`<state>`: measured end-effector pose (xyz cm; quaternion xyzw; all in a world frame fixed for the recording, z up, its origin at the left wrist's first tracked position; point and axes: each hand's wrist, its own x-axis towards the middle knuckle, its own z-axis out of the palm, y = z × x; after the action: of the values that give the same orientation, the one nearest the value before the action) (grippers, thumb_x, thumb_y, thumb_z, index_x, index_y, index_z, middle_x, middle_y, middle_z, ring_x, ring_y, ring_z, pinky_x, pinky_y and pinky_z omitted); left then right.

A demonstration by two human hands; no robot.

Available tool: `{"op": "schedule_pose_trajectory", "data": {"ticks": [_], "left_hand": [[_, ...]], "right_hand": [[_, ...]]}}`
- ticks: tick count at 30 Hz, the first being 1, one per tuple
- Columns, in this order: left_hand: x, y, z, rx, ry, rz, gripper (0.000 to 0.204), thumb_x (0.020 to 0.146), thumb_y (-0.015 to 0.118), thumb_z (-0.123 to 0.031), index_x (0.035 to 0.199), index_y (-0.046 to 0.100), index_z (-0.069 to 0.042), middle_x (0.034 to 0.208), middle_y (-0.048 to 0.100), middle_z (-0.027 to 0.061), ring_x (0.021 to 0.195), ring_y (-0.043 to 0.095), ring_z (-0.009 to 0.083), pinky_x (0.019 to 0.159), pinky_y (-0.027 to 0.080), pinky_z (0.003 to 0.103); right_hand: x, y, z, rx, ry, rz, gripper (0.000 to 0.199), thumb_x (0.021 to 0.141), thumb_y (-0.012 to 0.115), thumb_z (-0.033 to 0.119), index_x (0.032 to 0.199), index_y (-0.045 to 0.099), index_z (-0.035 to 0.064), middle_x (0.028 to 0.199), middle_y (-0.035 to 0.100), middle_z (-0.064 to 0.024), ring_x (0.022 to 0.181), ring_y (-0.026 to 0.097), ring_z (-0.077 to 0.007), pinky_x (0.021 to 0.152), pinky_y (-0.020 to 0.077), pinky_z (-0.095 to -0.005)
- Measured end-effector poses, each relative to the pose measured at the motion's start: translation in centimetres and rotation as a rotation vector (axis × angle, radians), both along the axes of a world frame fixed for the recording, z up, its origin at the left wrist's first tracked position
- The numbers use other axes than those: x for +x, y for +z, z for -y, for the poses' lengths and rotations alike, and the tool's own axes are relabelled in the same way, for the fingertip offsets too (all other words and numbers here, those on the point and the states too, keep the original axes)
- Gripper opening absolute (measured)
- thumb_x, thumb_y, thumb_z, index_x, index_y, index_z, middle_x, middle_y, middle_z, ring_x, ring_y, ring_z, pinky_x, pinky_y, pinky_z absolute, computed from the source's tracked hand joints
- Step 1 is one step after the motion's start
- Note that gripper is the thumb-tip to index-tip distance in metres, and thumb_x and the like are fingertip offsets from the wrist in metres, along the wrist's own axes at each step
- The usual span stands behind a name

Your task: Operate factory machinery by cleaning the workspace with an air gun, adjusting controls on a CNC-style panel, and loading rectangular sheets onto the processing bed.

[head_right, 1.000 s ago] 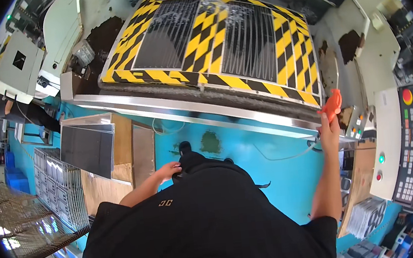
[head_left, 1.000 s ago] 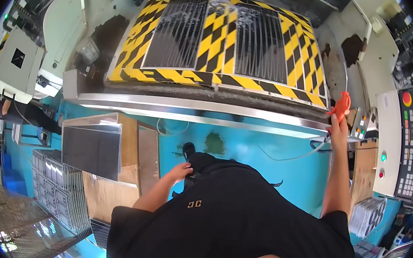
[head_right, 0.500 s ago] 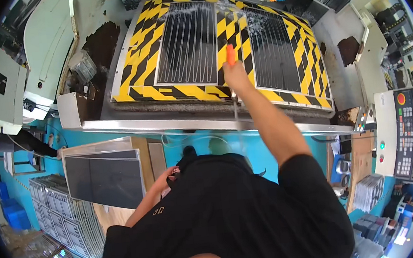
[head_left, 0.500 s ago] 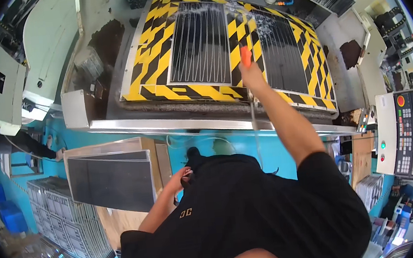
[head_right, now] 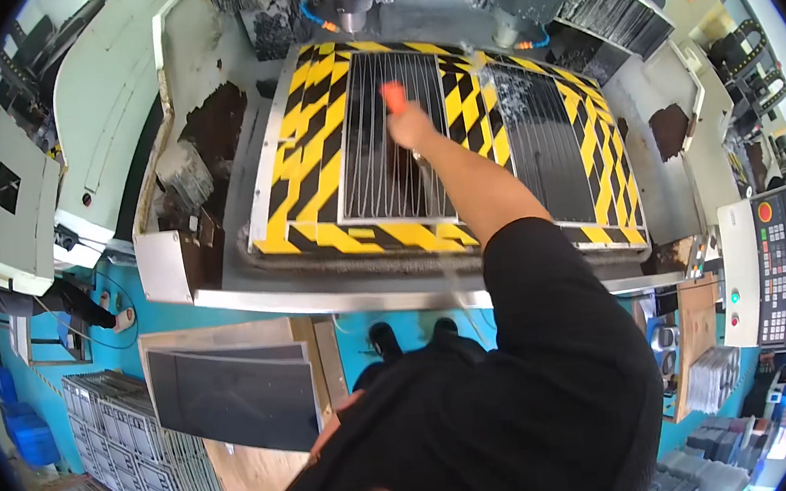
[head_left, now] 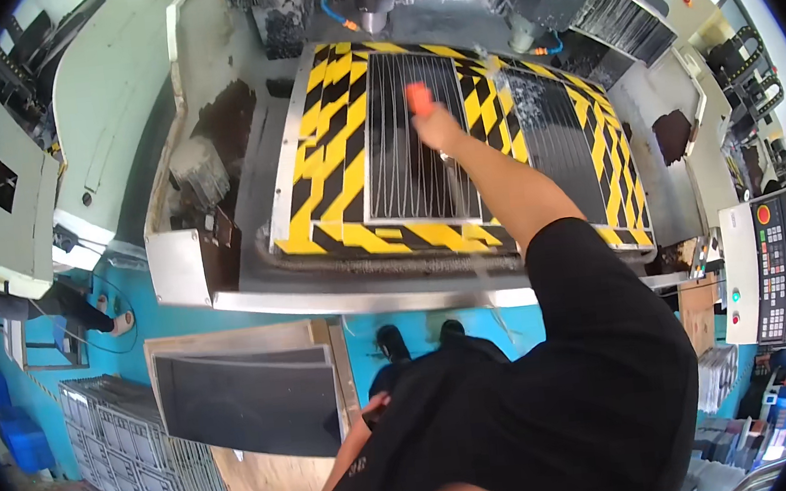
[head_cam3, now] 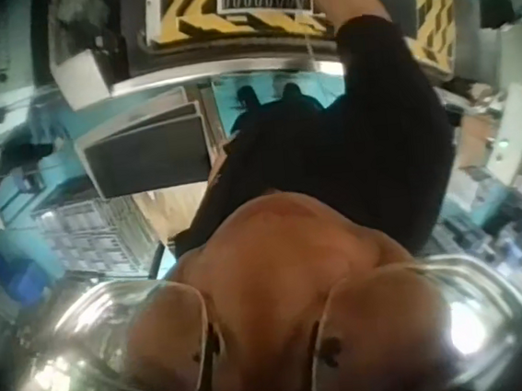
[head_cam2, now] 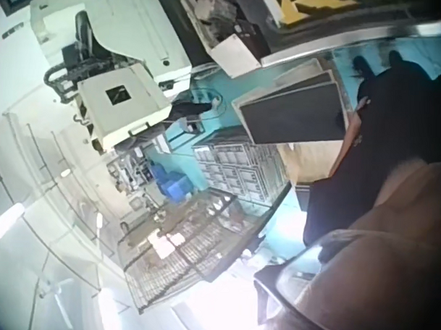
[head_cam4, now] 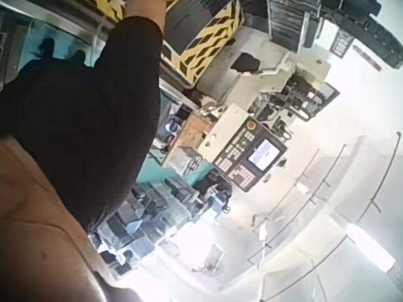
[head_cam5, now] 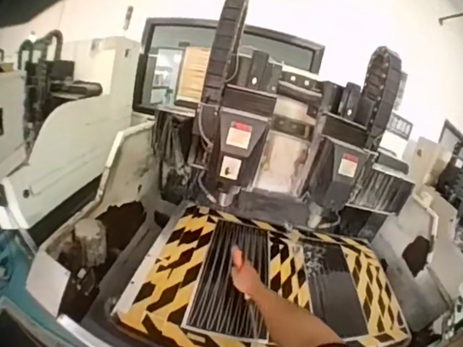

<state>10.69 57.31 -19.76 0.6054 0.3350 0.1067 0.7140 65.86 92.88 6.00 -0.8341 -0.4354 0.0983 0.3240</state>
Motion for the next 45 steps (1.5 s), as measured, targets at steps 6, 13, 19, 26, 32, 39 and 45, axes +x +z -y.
{"op": "schedule_pose_trajectory", "data": {"ticks": [6, 13, 19, 26, 32, 39, 45], "left_hand": [[1.2, 2.9, -1.2, -0.513, 0.081, -0.012, 0.048, 0.097, 0.058, -0.033, 0.134, 0.051, -0.003, 0.123, 0.061, 0.0116, 0.122, 0.052, 0.0203, 0.102, 0.040, 0.032], [7.7, 14.6, -8.0, -0.443, 0.058, -0.098, 0.045, 0.098, 0.055, -0.036, 0.126, 0.056, -0.001, 0.116, 0.062, 0.0056, 0.109, 0.056, 0.0159, 0.094, 0.043, 0.029], [11.5, 14.1, -11.4, -0.520, -0.055, -0.084, 0.042, 0.097, 0.056, -0.036, 0.120, 0.058, -0.001, 0.102, 0.063, 0.0037, 0.095, 0.059, 0.0143, 0.084, 0.046, 0.027], [13.0, 12.6, -12.8, -0.598, -0.119, -0.012, 0.030, 0.094, 0.060, -0.024, 0.117, 0.059, -0.004, 0.097, 0.063, 0.0037, 0.086, 0.060, 0.0143, 0.072, 0.049, 0.026], [16.1, 14.7, -12.7, -0.305, -0.304, -0.223, 0.024, 0.094, 0.056, -0.020, 0.112, 0.062, -0.006, 0.094, 0.065, 0.0062, 0.089, 0.061, 0.0181, 0.075, 0.049, 0.031], [15.1, 5.3, -11.9, 0.173, -0.398, -0.528, 0.027, 0.097, 0.048, -0.024, 0.103, 0.064, -0.003, 0.096, 0.068, 0.0067, 0.090, 0.062, 0.0231, 0.078, 0.048, 0.039], [12.9, 3.5, -8.4, 0.174, -0.317, -0.537, 0.018, 0.095, 0.049, -0.020, 0.093, 0.059, -0.005, 0.075, 0.060, 0.0140, 0.074, 0.061, 0.0316, 0.063, 0.049, 0.042]], "right_hand": [[6.5, 1.8, -2.0, -0.089, -0.161, 0.123, 0.046, 0.086, 0.055, 0.032, 0.109, 0.056, -0.0080, 0.106, 0.063, -0.0331, 0.103, 0.061, -0.0462, 0.088, 0.0495, -0.0488], [-7.4, 13.7, 18.5, -0.550, 0.296, 0.149, 0.047, 0.094, 0.053, 0.043, 0.110, 0.049, -0.0006, 0.088, 0.066, -0.0260, 0.082, 0.065, -0.0423, 0.072, 0.0505, -0.0477], [-15.9, 26.1, 31.7, -0.660, 0.519, 0.362, 0.043, 0.088, 0.062, 0.043, 0.105, 0.053, 0.0049, 0.070, 0.065, -0.0157, 0.068, 0.064, -0.0385, 0.061, 0.0482, -0.0472], [-11.2, 28.8, 42.1, -0.847, 0.103, 0.370, 0.036, 0.088, 0.064, 0.038, 0.102, 0.056, 0.0055, 0.070, 0.065, -0.0163, 0.068, 0.064, -0.0387, 0.062, 0.0481, -0.0477], [-2.2, 25.6, 49.3, -0.846, -0.306, 0.299, 0.035, 0.091, 0.060, 0.039, 0.105, 0.060, 0.0064, 0.080, 0.066, -0.0202, 0.079, 0.065, -0.0375, 0.069, 0.0472, -0.0480], [1.3, 10.7, 42.5, -0.639, -0.208, 0.239, 0.036, 0.097, 0.048, 0.034, 0.111, 0.056, 0.0032, 0.093, 0.067, -0.0242, 0.088, 0.066, -0.0397, 0.077, 0.0506, -0.0507], [14.0, 5.4, 41.9, -0.357, 0.017, 0.332, 0.046, 0.093, 0.053, 0.043, 0.108, 0.054, -0.0002, 0.089, 0.066, -0.0254, 0.084, 0.065, -0.0429, 0.075, 0.0503, -0.0493]]}}
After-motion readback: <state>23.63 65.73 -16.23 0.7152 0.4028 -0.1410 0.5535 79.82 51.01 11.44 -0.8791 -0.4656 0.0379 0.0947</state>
